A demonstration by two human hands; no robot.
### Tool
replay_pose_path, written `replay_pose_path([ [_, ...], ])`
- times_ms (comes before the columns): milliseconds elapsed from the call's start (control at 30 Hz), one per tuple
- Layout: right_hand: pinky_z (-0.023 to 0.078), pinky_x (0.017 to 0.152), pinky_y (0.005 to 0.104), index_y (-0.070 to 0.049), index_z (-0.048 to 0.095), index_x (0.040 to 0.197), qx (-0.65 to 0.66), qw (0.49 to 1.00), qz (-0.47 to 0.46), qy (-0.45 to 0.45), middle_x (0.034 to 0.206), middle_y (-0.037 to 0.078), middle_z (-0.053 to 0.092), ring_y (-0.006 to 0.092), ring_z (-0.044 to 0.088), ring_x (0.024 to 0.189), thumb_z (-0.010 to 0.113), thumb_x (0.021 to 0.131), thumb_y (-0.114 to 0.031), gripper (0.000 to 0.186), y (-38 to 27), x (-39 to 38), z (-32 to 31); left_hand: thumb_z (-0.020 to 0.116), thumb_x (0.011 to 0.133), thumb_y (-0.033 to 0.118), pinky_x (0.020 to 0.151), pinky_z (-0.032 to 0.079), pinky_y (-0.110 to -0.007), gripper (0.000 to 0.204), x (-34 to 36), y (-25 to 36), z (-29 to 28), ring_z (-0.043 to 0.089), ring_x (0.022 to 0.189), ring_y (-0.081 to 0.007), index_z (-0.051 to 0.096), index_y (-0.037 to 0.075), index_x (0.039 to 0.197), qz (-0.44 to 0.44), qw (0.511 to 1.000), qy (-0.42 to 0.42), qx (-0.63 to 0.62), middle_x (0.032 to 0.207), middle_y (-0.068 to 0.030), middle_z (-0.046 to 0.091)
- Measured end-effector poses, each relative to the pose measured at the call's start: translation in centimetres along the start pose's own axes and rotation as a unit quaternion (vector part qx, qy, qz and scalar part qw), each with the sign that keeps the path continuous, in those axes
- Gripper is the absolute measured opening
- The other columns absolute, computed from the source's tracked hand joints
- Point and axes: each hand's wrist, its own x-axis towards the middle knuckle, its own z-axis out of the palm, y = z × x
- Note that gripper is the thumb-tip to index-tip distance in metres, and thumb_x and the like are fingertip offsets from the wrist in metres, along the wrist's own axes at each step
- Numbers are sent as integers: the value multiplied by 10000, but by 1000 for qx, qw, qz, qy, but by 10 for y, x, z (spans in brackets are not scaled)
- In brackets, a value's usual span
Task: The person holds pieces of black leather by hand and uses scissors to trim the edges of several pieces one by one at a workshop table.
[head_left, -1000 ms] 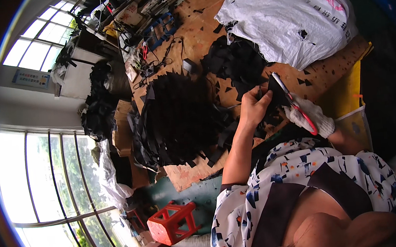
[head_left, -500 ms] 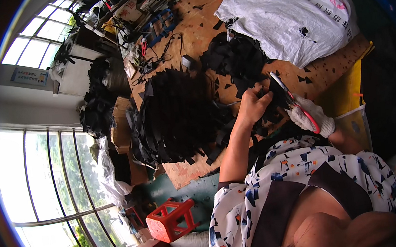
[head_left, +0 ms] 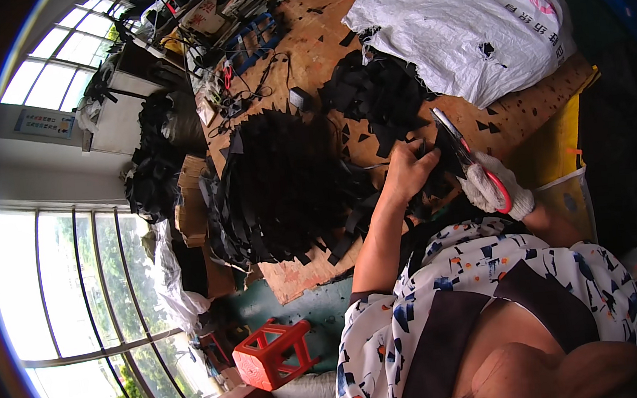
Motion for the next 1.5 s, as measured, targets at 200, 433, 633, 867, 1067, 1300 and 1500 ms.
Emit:
replay_pose_path([
  [200, 400, 350, 218, -104, 502, 1098, -76, 995, -72, 4, 616, -11, 486, 95, 471, 412, 428, 912, -316, 292, -15, 1, 20, 587, 813, 151, 564, 381, -222, 174, -6, 6, 2, 454, 612, -50, 611, -8, 880, -74, 995, 14, -69, 672, 35, 534],
  [433, 456, 543, 308, -33, 427, 1163, -650, 694, -265, 161, 732, 59, 499, 176, 538, 599, 598, 760, -107, 444, -3, 0, 32, 572, 843, 188, 616, 398, -226, 219, -7, 2, 17, 465, 673, -53, 596, -19, 911, -5, 997, 47, -60, 714, 24, 549],
  [633, 458, 665, 313, -22, 427, 1161, -615, 745, -230, 114, 837, 74, 521, 194, 551, 721, 619, 781, -144, 444, 0, -1, 43, 503, 904, 179, 735, 410, -229, 168, -28, 19, -18, 507, 786, -78, 533, 25, 843, 8, 945, 91, -314, 842, -45, 592],
  [867, 452, 648, 248, -6, 450, 1131, -405, 890, -144, 150, 823, 30, 510, 121, 514, 707, 608, 790, -84, 384, -11, -1, 24, 454, 921, 163, 513, 329, -228, 170, -103, 76, -124, 371, 546, -86, 498, 15, 991, 268, 838, 384, -282, 645, -22, 467],
  [1067, 460, 653, 293, -12, 451, 1130, -551, 796, -192, 158, 796, 56, 519, 169, 535, 699, 612, 782, -130, 401, -5, 0, 13, 634, 804, 169, 516, 379, -241, 213, -29, 34, -89, 489, 540, -126, 510, 14, 726, 133, 907, 371, 145, 606, -37, 513],
  [1300, 448, 665, 288, -19, 427, 1148, -411, 894, -146, 103, 804, 48, 506, 142, 516, 709, 605, 793, -146, 417, -8, 3, -9, 484, 798, 170, 596, 502, -375, 180, 51, -57, -29, 635, 693, -294, 590, 28, 834, -72, 818, 145, 553, 715, -146, 632],
  [1500, 440, 693, 281, -11, 426, 1134, -452, 869, -137, 147, 805, 31, 471, 136, 478, 720, 588, 803, -127, 387, -7, -8, 6, 482, 807, 136, 625, 490, -350, 167, 66, -82, -20, 638, 709, -259, 586, 45, 899, -61, 785, 153, 597, 705, -81, 622],
])
